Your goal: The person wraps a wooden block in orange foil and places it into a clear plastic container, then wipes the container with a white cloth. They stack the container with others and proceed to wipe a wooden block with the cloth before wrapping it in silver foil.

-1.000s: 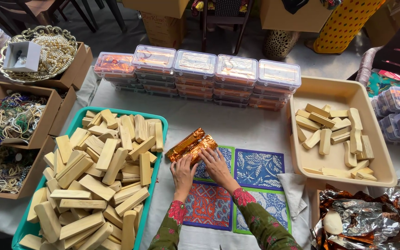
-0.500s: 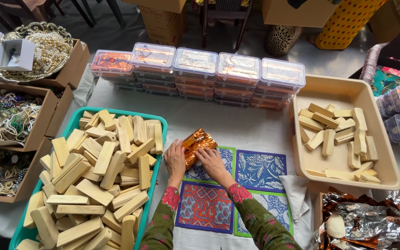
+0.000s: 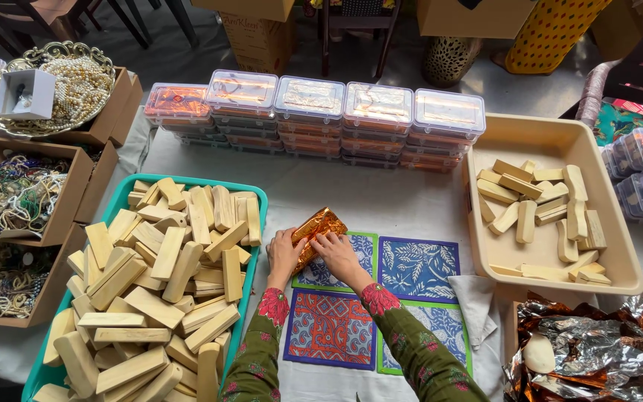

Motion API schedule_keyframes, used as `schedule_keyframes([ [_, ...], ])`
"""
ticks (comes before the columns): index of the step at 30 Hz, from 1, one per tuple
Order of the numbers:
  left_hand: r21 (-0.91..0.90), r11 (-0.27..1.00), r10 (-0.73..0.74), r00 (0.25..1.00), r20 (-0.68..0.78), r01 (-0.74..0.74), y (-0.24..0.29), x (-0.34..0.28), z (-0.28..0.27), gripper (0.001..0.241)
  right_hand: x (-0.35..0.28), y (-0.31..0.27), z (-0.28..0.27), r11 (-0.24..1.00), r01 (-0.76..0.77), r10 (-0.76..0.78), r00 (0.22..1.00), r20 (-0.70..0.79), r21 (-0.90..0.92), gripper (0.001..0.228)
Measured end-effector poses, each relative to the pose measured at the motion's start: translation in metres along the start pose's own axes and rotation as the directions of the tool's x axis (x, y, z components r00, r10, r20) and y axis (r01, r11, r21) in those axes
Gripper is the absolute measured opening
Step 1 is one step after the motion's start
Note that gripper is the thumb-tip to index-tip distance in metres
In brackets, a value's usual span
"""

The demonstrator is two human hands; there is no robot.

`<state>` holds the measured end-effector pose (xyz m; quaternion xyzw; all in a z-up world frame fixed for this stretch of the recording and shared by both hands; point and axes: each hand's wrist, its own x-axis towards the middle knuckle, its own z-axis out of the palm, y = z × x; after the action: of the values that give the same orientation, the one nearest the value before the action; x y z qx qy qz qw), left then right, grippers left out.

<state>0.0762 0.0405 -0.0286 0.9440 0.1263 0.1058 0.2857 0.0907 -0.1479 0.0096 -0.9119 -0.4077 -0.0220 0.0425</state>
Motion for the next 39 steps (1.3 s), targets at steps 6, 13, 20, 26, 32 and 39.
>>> schedule_keyframes([
  [6, 0.134, 0.964, 0.239, 0.968, -0.078, -0.228, 0.016, 0.004, -0.024, 0.041, 0.007, 0.002, -0.005, 0.988, -0.092, 0.076, 0.989, 0.123, 0.126, 0.064],
  [13, 0.108, 0.945, 0.325, 0.921, -0.217, -0.308, 0.04, -0.014, -0.039, 0.049, 0.007, 0.008, 0.011, 0.987, -0.087, 0.074, 0.992, 0.105, 0.132, 0.069],
  [20, -0.064, 0.994, 0.083, 0.988, -0.133, -0.092, 0.017, -0.018, -0.017, 0.046, -0.002, 0.004, 0.004, 0.994, -0.052, 0.054, 0.998, -0.025, 0.094, 0.072],
  [26, -0.069, 0.998, -0.004, 1.0, -0.029, 0.002, 0.012, -0.015, -0.011, 0.048, -0.004, 0.003, -0.012, 0.988, -0.063, 0.064, 0.998, -0.005, 0.141, 0.082],
  [32, -0.033, 0.999, -0.015, 0.999, 0.047, 0.017, 0.013, -0.014, -0.012, 0.057, -0.017, -0.003, -0.037, 0.95, -0.104, 0.125, 0.991, -0.055, 0.294, 0.09],
  [39, -0.078, 0.995, 0.048, 0.992, -0.119, -0.058, 0.012, -0.031, -0.008, 0.058, -0.121, -0.017, -0.054, 0.693, -0.283, 0.495, 0.855, -0.152, 0.664, 0.071],
])
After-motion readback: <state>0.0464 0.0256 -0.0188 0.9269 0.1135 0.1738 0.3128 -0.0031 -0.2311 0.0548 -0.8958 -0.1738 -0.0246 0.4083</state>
